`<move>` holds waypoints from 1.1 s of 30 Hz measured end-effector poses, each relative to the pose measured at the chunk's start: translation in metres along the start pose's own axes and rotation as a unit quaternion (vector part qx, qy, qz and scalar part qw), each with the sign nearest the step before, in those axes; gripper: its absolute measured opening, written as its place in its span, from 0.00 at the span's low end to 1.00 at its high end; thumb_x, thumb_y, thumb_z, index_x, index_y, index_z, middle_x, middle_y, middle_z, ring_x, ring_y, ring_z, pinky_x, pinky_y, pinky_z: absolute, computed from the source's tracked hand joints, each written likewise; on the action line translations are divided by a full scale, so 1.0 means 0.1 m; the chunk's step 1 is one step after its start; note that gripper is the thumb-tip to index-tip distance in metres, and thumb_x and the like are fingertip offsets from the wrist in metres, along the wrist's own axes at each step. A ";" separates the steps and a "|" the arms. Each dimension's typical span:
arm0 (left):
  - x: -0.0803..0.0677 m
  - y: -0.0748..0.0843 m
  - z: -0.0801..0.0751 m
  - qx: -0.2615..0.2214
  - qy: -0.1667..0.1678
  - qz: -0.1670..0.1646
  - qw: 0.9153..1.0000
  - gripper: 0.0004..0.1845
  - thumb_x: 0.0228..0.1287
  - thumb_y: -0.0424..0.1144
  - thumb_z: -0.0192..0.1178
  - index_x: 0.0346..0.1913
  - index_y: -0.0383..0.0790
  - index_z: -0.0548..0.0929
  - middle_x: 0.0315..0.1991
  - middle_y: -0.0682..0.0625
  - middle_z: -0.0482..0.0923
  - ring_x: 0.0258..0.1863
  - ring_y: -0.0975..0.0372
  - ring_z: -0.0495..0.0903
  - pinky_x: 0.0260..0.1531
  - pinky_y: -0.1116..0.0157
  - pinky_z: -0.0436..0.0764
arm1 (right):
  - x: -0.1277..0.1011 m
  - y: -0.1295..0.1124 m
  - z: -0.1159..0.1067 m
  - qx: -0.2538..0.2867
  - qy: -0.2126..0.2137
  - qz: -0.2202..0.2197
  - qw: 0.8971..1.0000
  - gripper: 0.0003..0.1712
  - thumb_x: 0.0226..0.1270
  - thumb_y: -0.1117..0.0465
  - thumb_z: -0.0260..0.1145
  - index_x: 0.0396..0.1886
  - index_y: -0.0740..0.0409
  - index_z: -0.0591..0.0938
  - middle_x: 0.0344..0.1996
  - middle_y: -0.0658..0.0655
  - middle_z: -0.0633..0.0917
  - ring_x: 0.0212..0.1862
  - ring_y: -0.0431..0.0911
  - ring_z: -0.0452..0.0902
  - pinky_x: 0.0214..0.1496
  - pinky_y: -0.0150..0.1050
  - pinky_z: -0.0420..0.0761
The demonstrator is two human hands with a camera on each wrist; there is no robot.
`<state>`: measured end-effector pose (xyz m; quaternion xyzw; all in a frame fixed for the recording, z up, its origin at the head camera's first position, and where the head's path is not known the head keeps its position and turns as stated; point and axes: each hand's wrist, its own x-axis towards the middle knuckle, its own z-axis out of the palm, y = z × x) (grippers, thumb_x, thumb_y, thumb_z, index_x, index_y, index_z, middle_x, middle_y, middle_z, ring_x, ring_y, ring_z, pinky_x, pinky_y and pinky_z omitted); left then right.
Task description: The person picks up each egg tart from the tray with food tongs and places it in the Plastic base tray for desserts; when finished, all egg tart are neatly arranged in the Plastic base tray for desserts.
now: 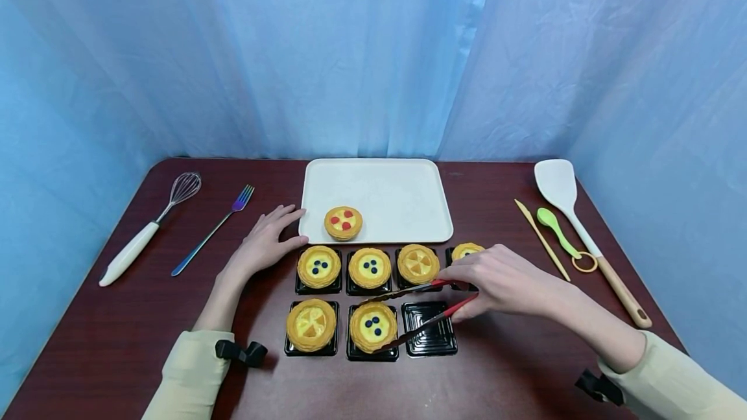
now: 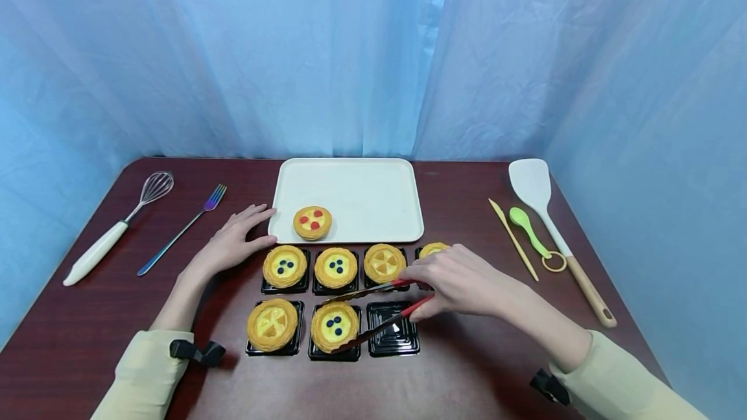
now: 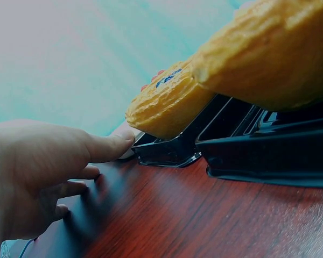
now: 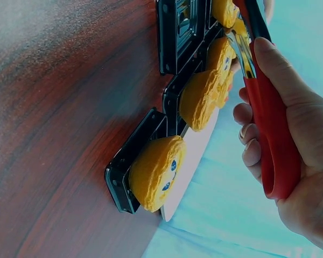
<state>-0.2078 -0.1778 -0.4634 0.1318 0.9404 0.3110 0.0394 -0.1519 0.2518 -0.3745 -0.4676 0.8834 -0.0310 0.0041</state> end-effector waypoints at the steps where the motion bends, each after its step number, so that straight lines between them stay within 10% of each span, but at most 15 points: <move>1: 0.00 0.00 0.00 0.001 0.001 0.002 1.000 0.35 0.73 0.49 0.63 0.78 0.43 0.67 0.81 0.35 0.57 0.83 0.40 0.49 0.82 0.36 0.42 | 0.00 0.00 0.00 0.000 0.000 0.000 1.000 0.33 0.49 0.31 0.78 0.53 0.40 0.89 0.30 0.36 0.87 0.25 0.26 0.64 0.21 0.24 0.53; 20: -0.01 0.03 0.00 0.003 0.006 0.004 1.000 0.35 0.74 0.50 0.62 0.78 0.43 0.68 0.80 0.34 0.58 0.83 0.40 0.50 0.81 0.36 0.43 | -0.03 0.02 -0.10 0.000 0.012 -0.004 1.000 0.35 0.47 0.28 0.77 0.51 0.40 0.89 0.27 0.33 0.83 0.23 0.25 0.61 0.21 0.22 0.55; 26: -0.01 0.03 -0.01 0.004 0.004 0.004 1.000 0.35 0.73 0.50 0.63 0.78 0.43 0.68 0.80 0.34 0.57 0.83 0.40 0.50 0.81 0.36 0.43 | -0.05 0.12 -0.29 0.013 0.062 0.011 0.998 0.33 0.50 0.30 0.78 0.53 0.39 0.88 0.38 0.35 0.89 0.28 0.26 0.73 0.26 0.25 0.72; 33: -0.01 0.00 -0.04 0.004 -0.002 -0.003 1.000 0.35 0.74 0.49 0.62 0.78 0.43 0.67 0.81 0.34 0.56 0.83 0.40 0.48 0.81 0.36 0.42 | 0.24 0.35 -0.52 0.012 0.059 0.086 0.994 0.33 0.54 0.30 0.76 0.55 0.39 0.87 0.22 0.36 0.76 0.22 0.30 0.64 0.23 0.29 0.62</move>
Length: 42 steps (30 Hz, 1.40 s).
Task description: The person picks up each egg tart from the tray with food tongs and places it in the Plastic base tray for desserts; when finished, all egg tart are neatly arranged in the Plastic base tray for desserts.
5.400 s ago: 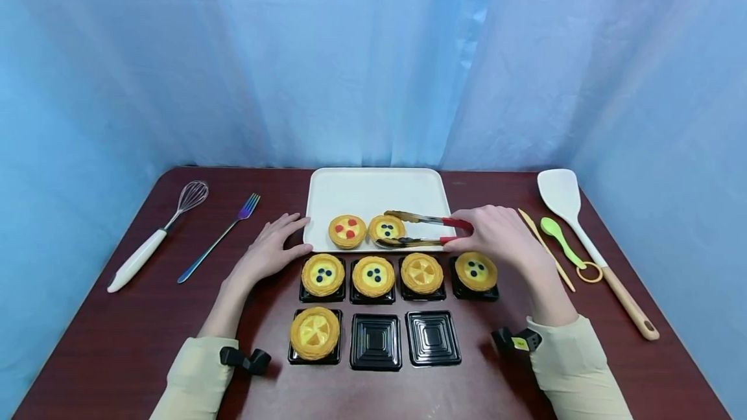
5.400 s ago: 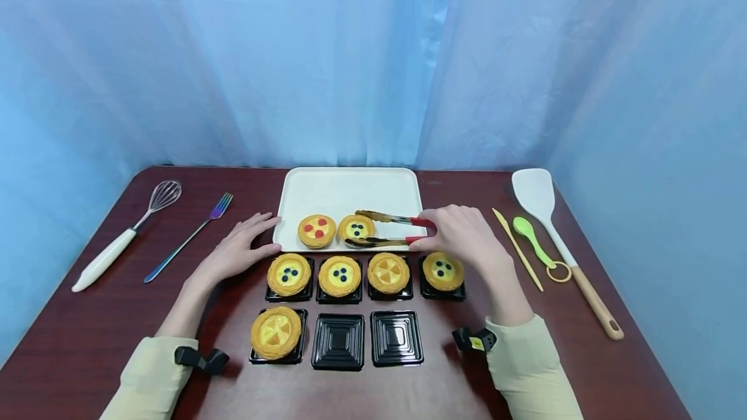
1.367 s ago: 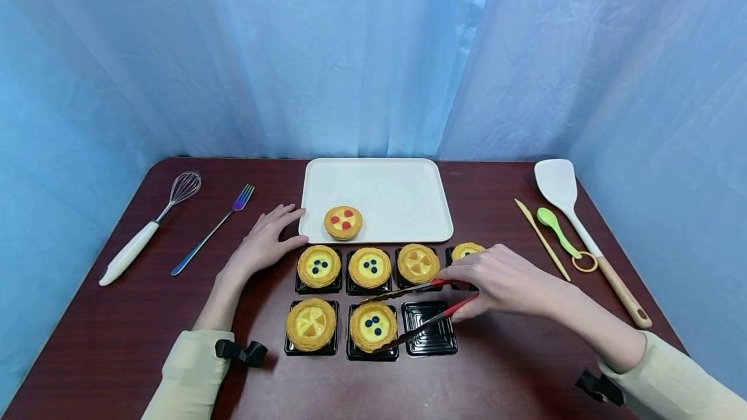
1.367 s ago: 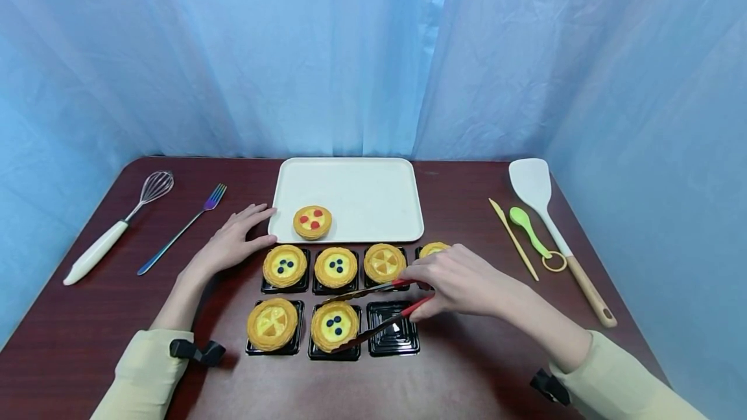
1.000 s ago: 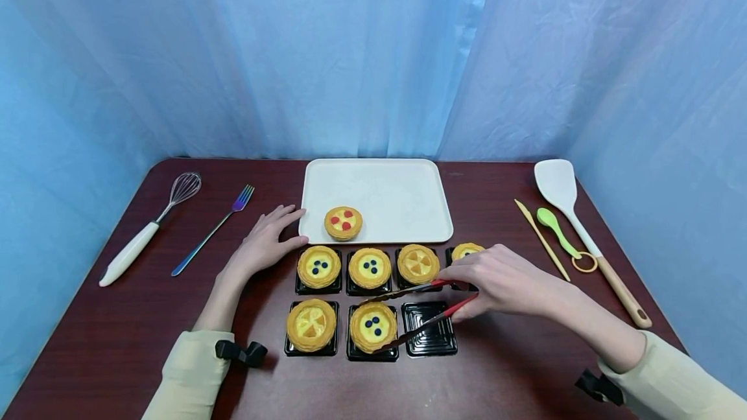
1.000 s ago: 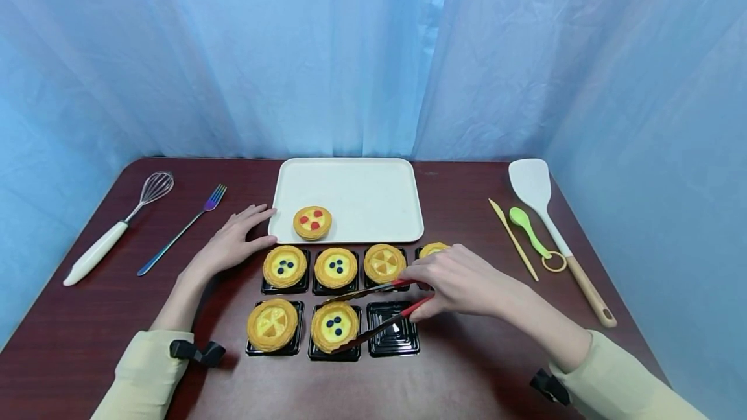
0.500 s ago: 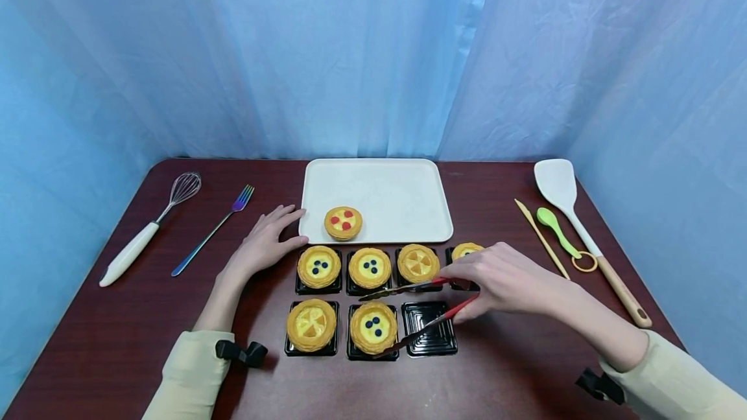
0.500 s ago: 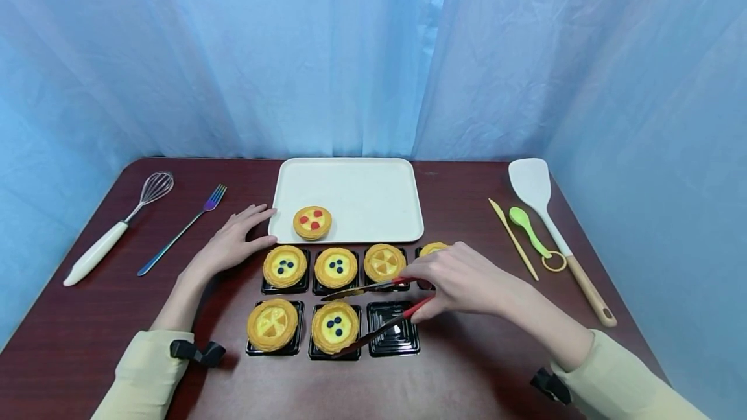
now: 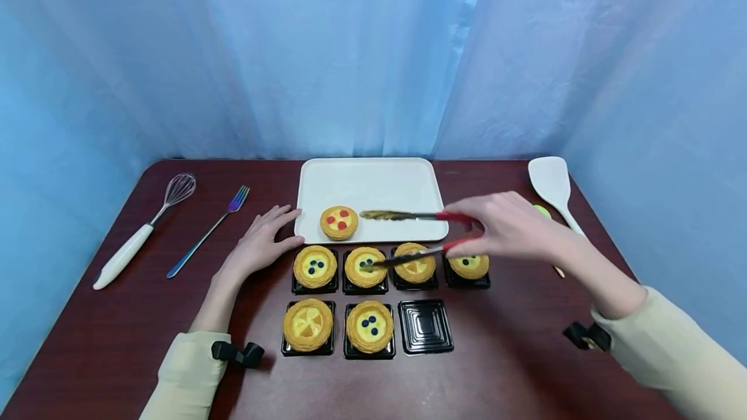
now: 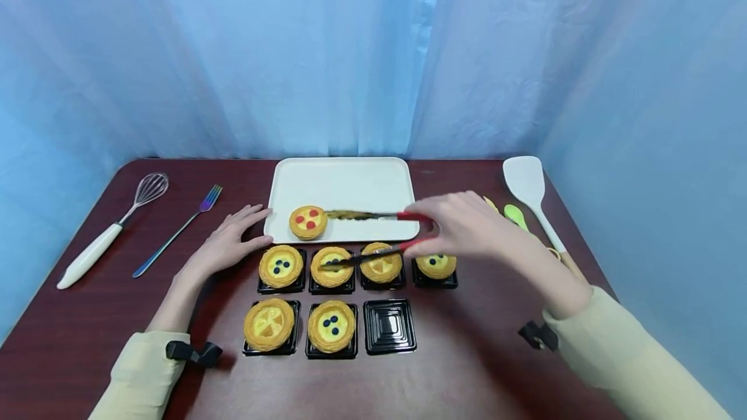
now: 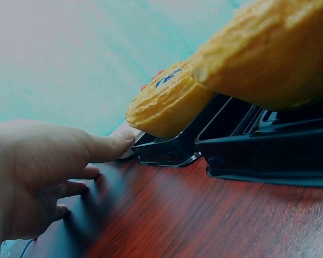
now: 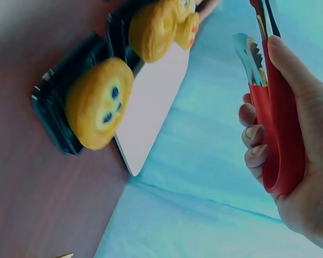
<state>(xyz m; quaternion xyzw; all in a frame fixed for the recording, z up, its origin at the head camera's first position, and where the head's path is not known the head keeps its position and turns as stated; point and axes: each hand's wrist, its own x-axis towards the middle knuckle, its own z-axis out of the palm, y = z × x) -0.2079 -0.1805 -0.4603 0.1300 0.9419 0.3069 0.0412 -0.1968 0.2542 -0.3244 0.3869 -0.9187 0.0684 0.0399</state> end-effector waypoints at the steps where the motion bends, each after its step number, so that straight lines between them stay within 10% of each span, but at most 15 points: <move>1: 0.00 0.00 0.00 0.000 0.000 0.000 1.000 0.35 0.74 0.49 0.62 0.78 0.43 0.67 0.81 0.34 0.56 0.83 0.40 0.48 0.81 0.36 0.42 | 0.08 0.03 -0.01 -0.003 -0.005 0.008 1.000 0.31 0.55 0.29 0.75 0.53 0.39 0.87 0.21 0.36 0.75 0.21 0.31 0.63 0.23 0.29 0.61; 20: 0.04 0.00 0.05 -0.001 0.008 0.013 1.000 0.35 0.73 0.50 0.63 0.78 0.42 0.68 0.80 0.33 0.58 0.82 0.39 0.50 0.81 0.35 0.44 | 1.03 0.21 0.23 -0.047 -0.113 0.031 0.992 0.32 0.59 0.28 0.70 0.51 0.44 0.86 0.26 0.44 0.83 0.24 0.41 0.73 0.26 0.36 0.72; 42: 0.05 -0.04 0.04 -0.003 0.005 0.008 1.000 0.35 0.74 0.49 0.62 0.78 0.42 0.67 0.80 0.34 0.57 0.83 0.39 0.49 0.81 0.35 0.42 | 1.19 0.06 0.31 -0.102 -0.133 -0.014 0.986 0.30 0.60 0.28 0.69 0.42 0.47 0.86 0.22 0.45 0.82 0.22 0.41 0.70 0.22 0.35 0.65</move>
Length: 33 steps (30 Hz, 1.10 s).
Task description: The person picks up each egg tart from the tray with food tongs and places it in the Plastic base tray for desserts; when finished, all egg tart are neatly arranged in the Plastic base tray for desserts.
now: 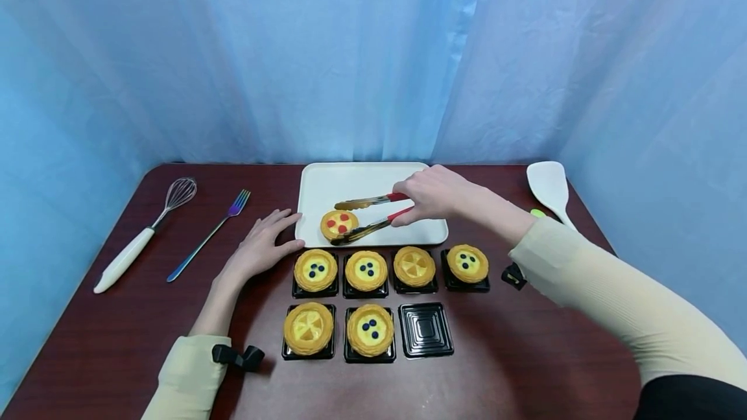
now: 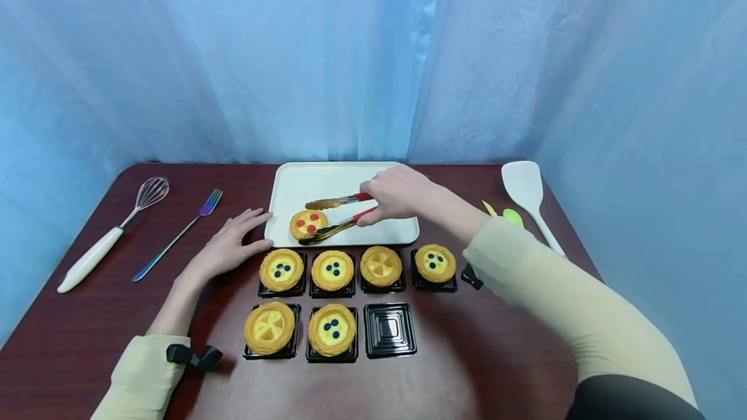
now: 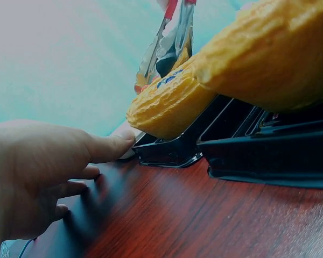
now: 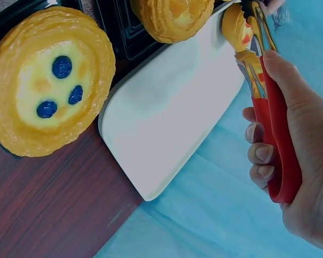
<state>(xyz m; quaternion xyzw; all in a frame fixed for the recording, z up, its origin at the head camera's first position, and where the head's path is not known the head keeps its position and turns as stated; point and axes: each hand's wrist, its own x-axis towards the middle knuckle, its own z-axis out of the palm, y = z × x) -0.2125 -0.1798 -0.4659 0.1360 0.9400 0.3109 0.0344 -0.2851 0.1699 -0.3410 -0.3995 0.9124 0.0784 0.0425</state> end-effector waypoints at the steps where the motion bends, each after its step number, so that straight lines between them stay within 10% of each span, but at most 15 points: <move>1: 0.00 0.00 0.00 0.000 0.000 0.000 1.000 0.35 0.73 0.49 0.62 0.78 0.42 0.67 0.80 0.34 0.57 0.83 0.39 0.49 0.81 0.36 0.43 | 0.00 0.00 0.00 -0.001 0.000 -0.001 1.000 0.29 0.60 0.28 0.69 0.41 0.47 0.85 0.22 0.45 0.82 0.21 0.41 0.70 0.22 0.35 0.65; 33: -0.02 0.03 0.00 -0.001 0.006 0.010 1.000 0.35 0.74 0.50 0.62 0.78 0.41 0.68 0.80 0.33 0.58 0.82 0.38 0.50 0.81 0.35 0.44 | 0.00 -0.02 0.04 -0.023 0.028 -0.035 0.999 0.29 0.60 0.28 0.69 0.35 0.48 0.84 0.15 0.45 0.75 0.18 0.40 0.62 0.20 0.35 0.60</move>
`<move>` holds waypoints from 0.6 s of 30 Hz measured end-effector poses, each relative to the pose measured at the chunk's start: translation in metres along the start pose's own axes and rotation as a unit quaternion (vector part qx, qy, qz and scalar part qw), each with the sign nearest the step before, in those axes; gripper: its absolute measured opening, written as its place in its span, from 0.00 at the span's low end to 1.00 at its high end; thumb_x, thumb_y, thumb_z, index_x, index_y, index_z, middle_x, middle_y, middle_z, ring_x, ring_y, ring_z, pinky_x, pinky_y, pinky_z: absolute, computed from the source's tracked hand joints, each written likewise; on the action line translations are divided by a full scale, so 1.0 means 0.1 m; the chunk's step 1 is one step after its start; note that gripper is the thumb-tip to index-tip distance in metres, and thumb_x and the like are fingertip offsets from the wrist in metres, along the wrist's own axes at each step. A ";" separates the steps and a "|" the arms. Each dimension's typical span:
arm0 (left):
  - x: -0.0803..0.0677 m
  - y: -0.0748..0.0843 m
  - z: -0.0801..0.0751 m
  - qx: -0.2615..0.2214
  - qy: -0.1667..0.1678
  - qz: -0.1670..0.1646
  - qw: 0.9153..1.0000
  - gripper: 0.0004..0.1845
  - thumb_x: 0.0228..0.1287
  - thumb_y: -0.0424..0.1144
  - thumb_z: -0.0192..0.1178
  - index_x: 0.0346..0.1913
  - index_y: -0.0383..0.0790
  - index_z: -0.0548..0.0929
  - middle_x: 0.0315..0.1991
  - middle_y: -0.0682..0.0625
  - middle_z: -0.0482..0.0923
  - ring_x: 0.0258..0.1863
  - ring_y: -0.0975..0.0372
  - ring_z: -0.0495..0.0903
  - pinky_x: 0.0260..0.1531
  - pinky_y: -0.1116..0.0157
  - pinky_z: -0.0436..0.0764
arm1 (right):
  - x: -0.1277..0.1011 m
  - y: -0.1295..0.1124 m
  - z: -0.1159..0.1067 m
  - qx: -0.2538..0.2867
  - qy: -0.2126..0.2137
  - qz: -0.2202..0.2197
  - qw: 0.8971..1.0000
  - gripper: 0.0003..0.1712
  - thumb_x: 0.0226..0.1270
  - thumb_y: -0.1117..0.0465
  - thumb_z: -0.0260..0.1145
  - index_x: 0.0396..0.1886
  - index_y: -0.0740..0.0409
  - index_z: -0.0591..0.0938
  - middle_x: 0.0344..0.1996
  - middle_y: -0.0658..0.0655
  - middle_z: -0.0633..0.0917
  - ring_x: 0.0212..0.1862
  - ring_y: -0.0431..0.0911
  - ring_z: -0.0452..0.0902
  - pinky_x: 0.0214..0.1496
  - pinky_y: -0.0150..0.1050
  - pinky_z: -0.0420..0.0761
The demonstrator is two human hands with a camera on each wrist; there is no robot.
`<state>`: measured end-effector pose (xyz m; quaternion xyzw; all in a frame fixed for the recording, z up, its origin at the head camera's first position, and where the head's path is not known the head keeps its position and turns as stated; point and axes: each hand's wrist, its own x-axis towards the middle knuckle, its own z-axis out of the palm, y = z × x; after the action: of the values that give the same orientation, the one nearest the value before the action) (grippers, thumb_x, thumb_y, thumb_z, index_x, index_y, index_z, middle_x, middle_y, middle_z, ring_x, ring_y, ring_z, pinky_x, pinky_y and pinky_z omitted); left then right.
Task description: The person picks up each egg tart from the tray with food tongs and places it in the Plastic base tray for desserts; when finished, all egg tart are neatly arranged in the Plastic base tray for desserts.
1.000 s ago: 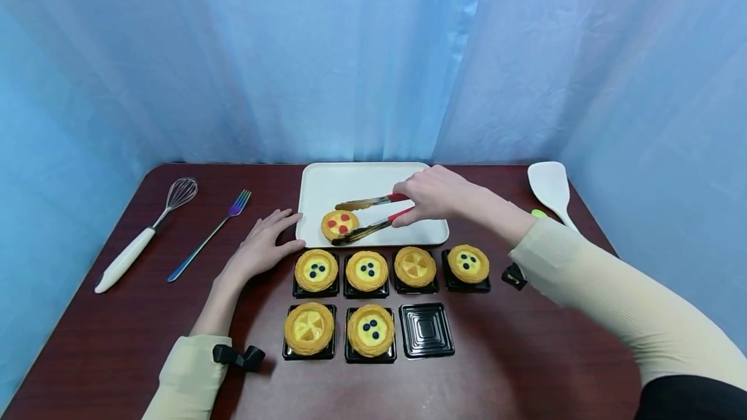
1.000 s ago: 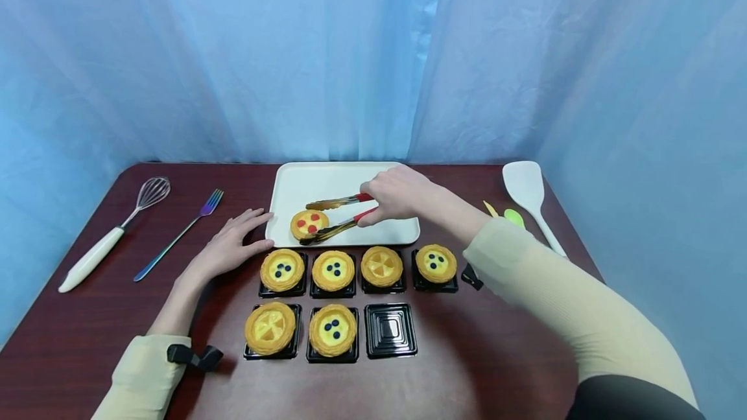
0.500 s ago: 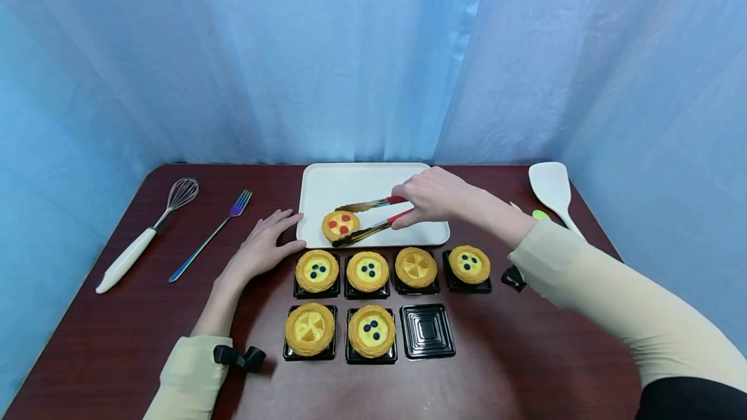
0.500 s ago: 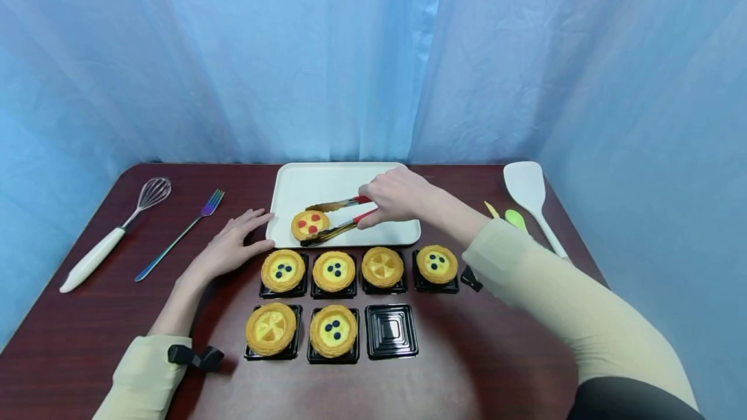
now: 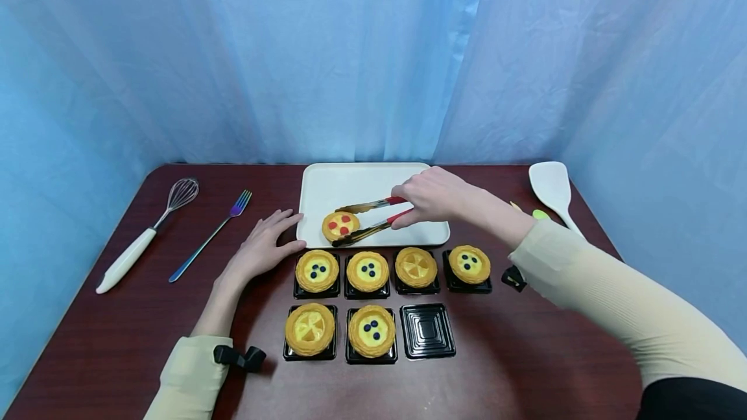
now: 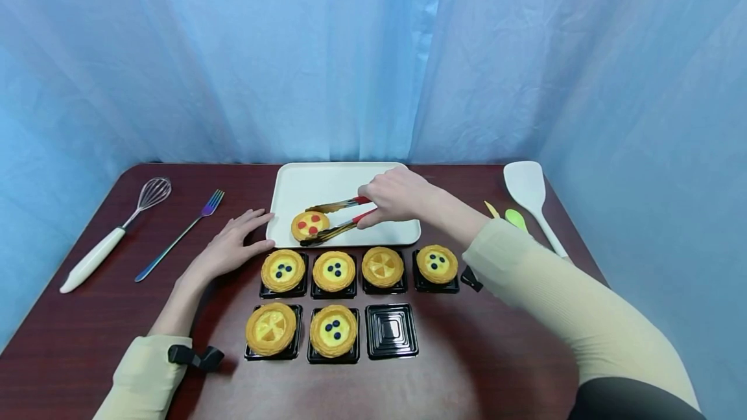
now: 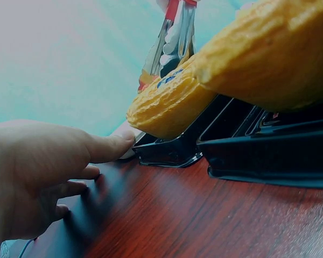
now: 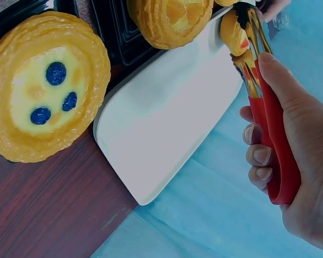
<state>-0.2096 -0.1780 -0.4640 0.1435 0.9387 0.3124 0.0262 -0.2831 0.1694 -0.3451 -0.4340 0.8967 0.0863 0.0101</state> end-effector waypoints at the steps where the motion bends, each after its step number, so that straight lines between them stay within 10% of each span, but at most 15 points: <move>1: 0.00 0.00 0.00 0.000 0.000 0.000 1.000 0.35 0.74 0.50 0.62 0.78 0.41 0.68 0.80 0.33 0.58 0.82 0.38 0.50 0.81 0.35 0.44 | 0.00 0.00 0.00 -0.001 0.000 0.000 1.000 0.29 0.60 0.28 0.69 0.35 0.48 0.84 0.15 0.45 0.75 0.18 0.40 0.62 0.20 0.35 0.60; 18: 0.01 -0.01 0.00 0.001 0.000 -0.007 1.000 0.35 0.74 0.50 0.62 0.78 0.42 0.68 0.80 0.34 0.58 0.82 0.39 0.50 0.81 0.36 0.43 | 0.02 -0.02 -0.05 -0.005 -0.003 0.002 1.000 0.28 0.61 0.30 0.70 0.37 0.50 0.86 0.16 0.46 0.78 0.18 0.41 0.65 0.20 0.35 0.62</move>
<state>-0.2107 -0.1786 -0.4645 0.1366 0.9400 0.3112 0.0287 -0.2820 0.1659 -0.3410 -0.4324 0.8969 0.0921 0.0102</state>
